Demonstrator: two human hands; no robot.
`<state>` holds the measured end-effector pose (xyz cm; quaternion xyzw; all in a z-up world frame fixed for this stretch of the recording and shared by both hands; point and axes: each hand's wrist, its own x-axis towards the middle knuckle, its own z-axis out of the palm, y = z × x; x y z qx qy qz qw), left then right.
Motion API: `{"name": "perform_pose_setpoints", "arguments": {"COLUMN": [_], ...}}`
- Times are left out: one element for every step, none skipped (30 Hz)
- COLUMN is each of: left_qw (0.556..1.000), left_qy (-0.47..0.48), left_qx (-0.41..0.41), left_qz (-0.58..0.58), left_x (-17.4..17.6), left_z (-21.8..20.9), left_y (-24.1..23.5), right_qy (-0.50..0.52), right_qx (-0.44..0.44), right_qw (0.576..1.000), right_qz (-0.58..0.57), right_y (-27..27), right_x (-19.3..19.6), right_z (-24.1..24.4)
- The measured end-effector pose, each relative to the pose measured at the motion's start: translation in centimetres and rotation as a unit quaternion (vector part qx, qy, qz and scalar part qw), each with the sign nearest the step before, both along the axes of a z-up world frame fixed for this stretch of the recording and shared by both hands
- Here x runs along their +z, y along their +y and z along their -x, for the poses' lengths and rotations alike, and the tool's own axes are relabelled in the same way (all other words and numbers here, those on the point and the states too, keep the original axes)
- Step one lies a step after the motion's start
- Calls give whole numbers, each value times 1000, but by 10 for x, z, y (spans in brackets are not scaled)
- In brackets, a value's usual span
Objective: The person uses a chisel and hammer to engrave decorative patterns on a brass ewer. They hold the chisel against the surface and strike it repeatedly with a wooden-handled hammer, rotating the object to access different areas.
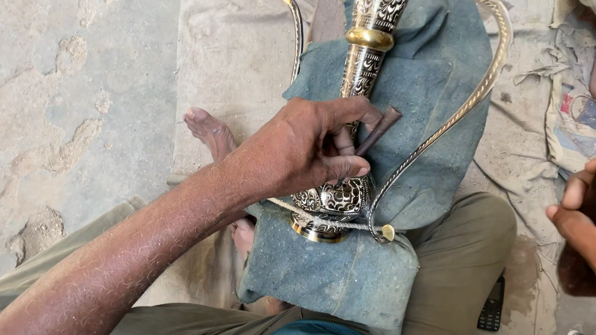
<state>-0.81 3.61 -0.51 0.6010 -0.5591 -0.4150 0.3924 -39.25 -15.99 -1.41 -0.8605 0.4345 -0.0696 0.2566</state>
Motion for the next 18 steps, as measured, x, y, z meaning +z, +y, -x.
{"name": "perform_pose_setpoints", "arguments": {"left_qw": [1000, 998, 999, 999, 999, 999, 999, 999, 1000, 999, 999, 999, 999, 999, 999, 999, 999, 999], "left_qy": [-13, -27, -27, -27, -27, -21, -15, -9, -14, -23, -32, -32, -31, -29, -23, -22, -20, -13], "left_qx": [-4, -9, -10, -11, -13, -18, -22, -28, -25, -24, -22, -25, -28, -30, -27, -29, -30, -32], "left_qz": [26, 53, 39, 28, 17, 19, 22, 23, 13, 7, 2, 14, 27, 36, 27, 21, 15, 21], "left_x": [0, 0, 1, 2, 3, 2, 1, -1, -2, -2, -1, -1, -2, -4, -5, -5, -3, -2], "left_z": [0, 0, 0, -1, -2, -2, -3, -3, -2, -2, -3, -4, -5, -5, -5, -5, -5, -6], "left_y": [1, 1, 0, -2, -5, -6, -8, -9, -8, -10, -12, -12, -12, -10, -8, -9, -9, -12], "right_qy": [9, 18, 15, 12, 13, 17, 26, 34, 41, 46, 51, 102, 150, 199, 177, 149, 119, 71], "right_qx": [-1, -2, 18, 36, 47, 61, 69, 75, 81, 84, 88, -8, -104, -199, -102, -8, 87, 60], "right_qw": [1000, 1000, 1000, 999, 999, 998, 997, 997, 996, 995, 995, 994, 980, 952, 974, 986, 988, 995], "right_qz": [10, 21, 8, -1, -3, -10, -8, -7, -7, 0, 6, -37, -77, -118, -97, -72, -46, -40], "right_y": [0, -1, 1, 1, 3, 5, 8, 11, 14, 15, 15, 15, 15, 15, 15, 15, 16, 17], "right_x": [1, 4, 9, 14, 19, 23, 26, 29, 31, 34, 36, 36, 36, 35, 38, 41, 44, 45], "right_z": [0, 0, 0, -1, -4, -7, -11, -14, -17, -19, -22, -24, -26, -26, -25, -23, -21, -21]}}
